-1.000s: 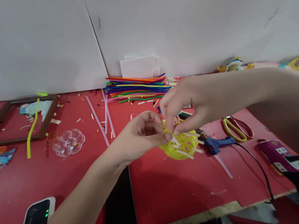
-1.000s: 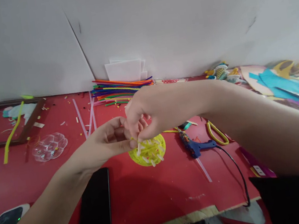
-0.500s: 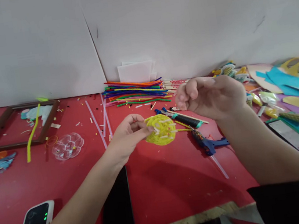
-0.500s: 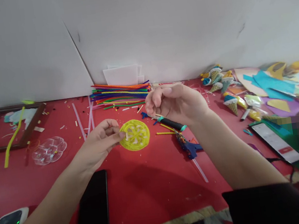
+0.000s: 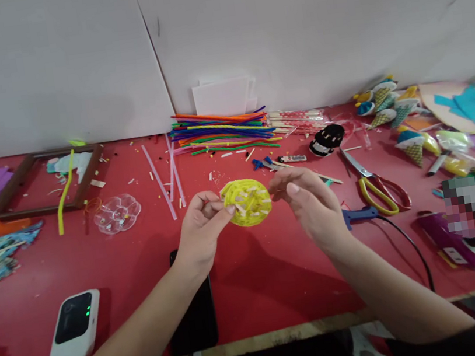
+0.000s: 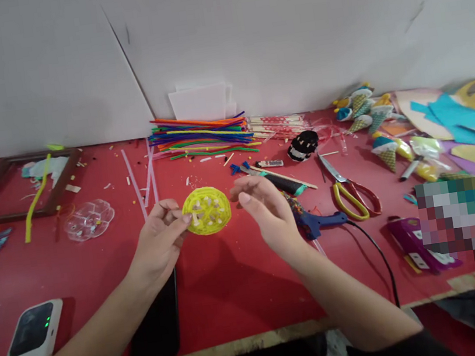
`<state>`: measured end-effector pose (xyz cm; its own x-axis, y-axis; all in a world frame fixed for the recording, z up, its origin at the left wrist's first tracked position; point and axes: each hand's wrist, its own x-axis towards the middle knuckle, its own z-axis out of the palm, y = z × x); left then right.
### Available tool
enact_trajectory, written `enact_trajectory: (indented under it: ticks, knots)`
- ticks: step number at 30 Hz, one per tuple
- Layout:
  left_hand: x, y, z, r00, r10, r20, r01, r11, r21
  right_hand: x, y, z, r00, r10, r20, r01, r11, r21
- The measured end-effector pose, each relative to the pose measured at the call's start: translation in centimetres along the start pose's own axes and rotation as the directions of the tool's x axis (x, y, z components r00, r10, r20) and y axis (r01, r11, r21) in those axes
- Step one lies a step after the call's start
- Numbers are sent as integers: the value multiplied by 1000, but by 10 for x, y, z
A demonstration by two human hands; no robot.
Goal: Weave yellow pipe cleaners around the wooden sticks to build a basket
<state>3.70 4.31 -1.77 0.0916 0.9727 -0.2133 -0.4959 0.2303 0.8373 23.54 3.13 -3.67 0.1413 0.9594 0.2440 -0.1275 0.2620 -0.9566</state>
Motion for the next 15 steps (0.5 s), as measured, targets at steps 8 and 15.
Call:
enact_trajectory:
  ticks: [8,15]
  knots:
    - [-7,-22,-7,997,-64,-30,61,995,-81,-29,30,0,958,-181,221,224,955,-192]
    - [-6,-31,-11,997,-72,-40,68,993,-99,-33,38,0,906,-331,263,416,813,-408]
